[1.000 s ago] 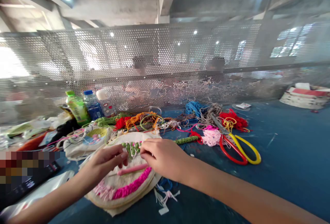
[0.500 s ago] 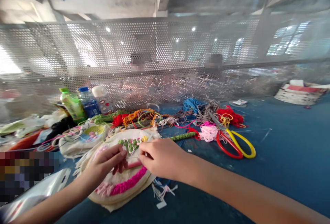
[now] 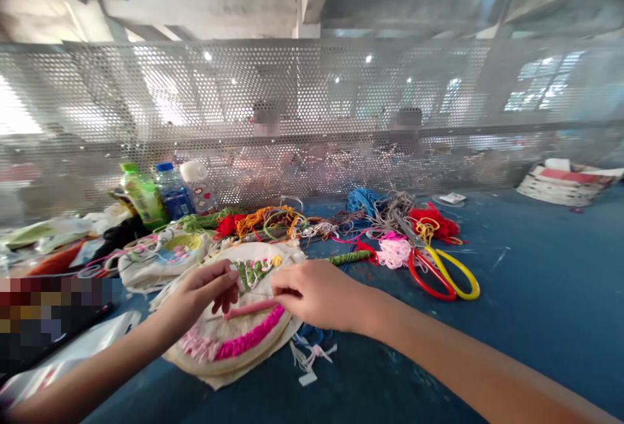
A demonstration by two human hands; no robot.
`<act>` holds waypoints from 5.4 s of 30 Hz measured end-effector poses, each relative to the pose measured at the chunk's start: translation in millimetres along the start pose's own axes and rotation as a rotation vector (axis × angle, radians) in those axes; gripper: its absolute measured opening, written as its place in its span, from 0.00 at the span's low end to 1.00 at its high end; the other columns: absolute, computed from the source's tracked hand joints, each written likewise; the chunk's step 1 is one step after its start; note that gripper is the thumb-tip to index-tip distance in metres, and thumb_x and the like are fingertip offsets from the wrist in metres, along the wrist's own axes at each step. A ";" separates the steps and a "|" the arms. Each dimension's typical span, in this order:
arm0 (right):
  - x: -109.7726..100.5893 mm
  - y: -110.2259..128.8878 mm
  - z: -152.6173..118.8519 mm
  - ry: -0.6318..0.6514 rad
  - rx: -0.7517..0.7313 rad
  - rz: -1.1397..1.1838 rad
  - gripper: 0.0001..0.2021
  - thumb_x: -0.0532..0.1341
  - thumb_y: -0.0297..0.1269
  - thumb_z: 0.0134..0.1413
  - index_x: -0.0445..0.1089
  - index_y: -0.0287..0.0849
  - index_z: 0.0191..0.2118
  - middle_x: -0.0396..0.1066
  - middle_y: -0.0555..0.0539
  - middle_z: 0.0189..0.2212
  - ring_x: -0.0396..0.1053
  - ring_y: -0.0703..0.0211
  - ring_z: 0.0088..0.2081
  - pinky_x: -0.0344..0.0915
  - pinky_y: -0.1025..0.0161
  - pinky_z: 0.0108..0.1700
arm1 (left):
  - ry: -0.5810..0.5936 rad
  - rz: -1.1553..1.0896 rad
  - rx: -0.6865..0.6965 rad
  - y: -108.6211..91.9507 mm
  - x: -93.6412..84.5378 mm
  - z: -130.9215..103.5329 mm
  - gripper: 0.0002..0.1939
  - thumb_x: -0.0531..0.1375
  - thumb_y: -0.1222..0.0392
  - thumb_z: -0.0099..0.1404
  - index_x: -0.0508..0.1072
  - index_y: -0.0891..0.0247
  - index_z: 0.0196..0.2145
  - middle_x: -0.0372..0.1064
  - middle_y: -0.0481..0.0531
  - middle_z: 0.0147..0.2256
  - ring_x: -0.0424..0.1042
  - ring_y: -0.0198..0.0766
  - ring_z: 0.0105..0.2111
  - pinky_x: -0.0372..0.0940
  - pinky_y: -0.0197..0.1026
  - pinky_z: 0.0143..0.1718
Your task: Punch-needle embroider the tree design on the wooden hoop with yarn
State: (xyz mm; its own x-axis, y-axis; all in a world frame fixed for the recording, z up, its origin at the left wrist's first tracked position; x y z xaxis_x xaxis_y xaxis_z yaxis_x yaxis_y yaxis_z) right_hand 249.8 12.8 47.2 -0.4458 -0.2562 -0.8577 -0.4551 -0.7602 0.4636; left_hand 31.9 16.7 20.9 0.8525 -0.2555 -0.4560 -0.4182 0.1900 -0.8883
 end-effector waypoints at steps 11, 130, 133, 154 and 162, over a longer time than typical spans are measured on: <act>-11.3 -0.4 -2.5 -0.223 0.129 0.008 0.06 0.56 0.32 0.60 0.68 0.43 0.33 0.69 0.52 0.28 0.63 0.65 0.28 0.56 0.65 0.32 | -0.489 0.599 0.105 20.7 -100.5 10.8 0.11 0.54 0.56 0.62 0.60 0.59 0.24 0.52 0.42 0.16 0.62 0.37 0.19 0.55 0.36 0.22; 12.7 -23.6 3.7 0.020 0.313 0.263 0.10 0.54 0.35 0.60 0.72 0.42 0.40 0.66 0.51 0.24 0.60 0.64 0.25 0.54 0.66 0.26 | 0.076 0.974 0.380 -19.0 -26.9 -11.8 0.18 0.45 0.54 0.73 0.72 0.61 0.35 0.68 0.46 0.20 0.67 0.34 0.19 0.53 0.35 0.22; 11.0 -23.4 3.4 0.009 0.307 0.252 0.09 0.54 0.35 0.60 0.72 0.42 0.39 0.63 0.51 0.23 0.58 0.64 0.24 0.54 0.66 0.26 | 0.077 0.971 0.399 -15.7 -26.5 -11.7 0.13 0.48 0.56 0.72 0.71 0.60 0.42 0.72 0.47 0.24 0.70 0.35 0.22 0.55 0.35 0.24; 9.5 -20.4 0.9 0.076 0.355 0.271 0.10 0.53 0.34 0.60 0.72 0.43 0.39 0.66 0.51 0.22 0.62 0.64 0.25 0.56 0.67 0.26 | 0.090 1.319 0.675 2.8 -20.5 -10.1 0.08 0.48 0.64 0.72 0.67 0.61 0.38 0.69 0.46 0.25 0.67 0.35 0.22 0.54 0.38 0.22; 10.6 -16.7 -1.9 0.134 0.352 0.333 0.10 0.54 0.35 0.61 0.72 0.44 0.40 0.67 0.52 0.20 0.64 0.63 0.24 0.56 0.68 0.25 | 0.107 1.382 0.699 -4.2 -16.1 -14.2 0.09 0.50 0.68 0.68 0.69 0.60 0.38 0.70 0.47 0.25 0.67 0.35 0.22 0.57 0.38 0.23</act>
State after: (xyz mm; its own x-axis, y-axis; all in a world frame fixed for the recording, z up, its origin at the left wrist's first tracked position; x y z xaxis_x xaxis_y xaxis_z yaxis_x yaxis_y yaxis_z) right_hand 254.1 21.7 30.0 -0.5187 -0.5430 -0.6604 -0.5473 -0.3826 0.7444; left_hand 15.4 6.6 31.2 -0.0975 0.4268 -0.8991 -0.5824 0.7081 0.3993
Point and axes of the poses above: each hand's wrist, its own z-axis towards the middle knuckle, its own x-axis out of the palm, y = z × x, the point moved 2 cm from there along z, towards the middle knuckle
